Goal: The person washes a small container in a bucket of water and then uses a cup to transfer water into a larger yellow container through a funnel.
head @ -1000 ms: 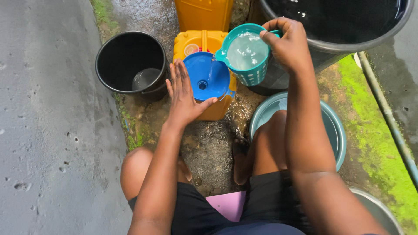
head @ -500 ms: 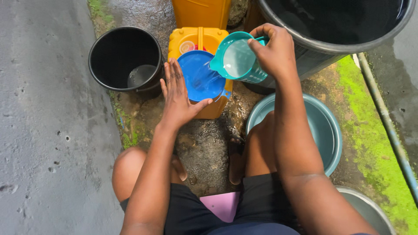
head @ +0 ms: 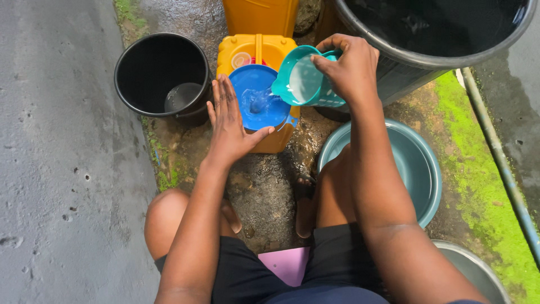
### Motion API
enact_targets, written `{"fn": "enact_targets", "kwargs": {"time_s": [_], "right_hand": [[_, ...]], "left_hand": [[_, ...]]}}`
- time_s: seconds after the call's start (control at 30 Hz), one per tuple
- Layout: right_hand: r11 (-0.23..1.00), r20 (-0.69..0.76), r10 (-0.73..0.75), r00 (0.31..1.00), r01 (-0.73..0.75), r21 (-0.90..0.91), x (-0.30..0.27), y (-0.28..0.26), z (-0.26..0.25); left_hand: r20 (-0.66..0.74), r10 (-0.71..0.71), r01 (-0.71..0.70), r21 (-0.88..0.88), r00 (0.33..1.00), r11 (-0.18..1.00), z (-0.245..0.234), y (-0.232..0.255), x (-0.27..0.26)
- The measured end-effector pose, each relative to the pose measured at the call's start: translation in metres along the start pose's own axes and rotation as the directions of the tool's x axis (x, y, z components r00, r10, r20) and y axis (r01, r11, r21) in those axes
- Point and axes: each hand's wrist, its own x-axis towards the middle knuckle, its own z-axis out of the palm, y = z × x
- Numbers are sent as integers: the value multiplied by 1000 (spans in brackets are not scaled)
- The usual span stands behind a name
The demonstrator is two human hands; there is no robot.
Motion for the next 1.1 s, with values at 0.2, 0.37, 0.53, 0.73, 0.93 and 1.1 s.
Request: {"fn": "enact_targets", "kwargs": {"time_s": [0.2,0.37,0.53,0.73,0.93,1.1], "right_hand": [[973,-107,-225,968,218,-77,-1,3,10],[964,-131,-255,958,241,-111,-3,4,14],[960,-145,-266,953,247,-135,-3,3,17],[950,-186,-301,935,279,-138,-7,-5,18],[952,-192,-300,934,282,-117,-10,-17,19],[936,-202,-348,915,330,-119,-12,-21,21]], "left_hand": [[10,-24,23,14,1000,1000,1,2,1],[5,-24,24,-4,1000,1000,1,2,1],[11,-33,33,6,999,999,1,2,1],[11,-29,29,5,1000,1000,3,-1,0],[8,-32,32,2,999,1000,3,0,0],[4,-31,31,3,1000,1000,3,1,0]]}}
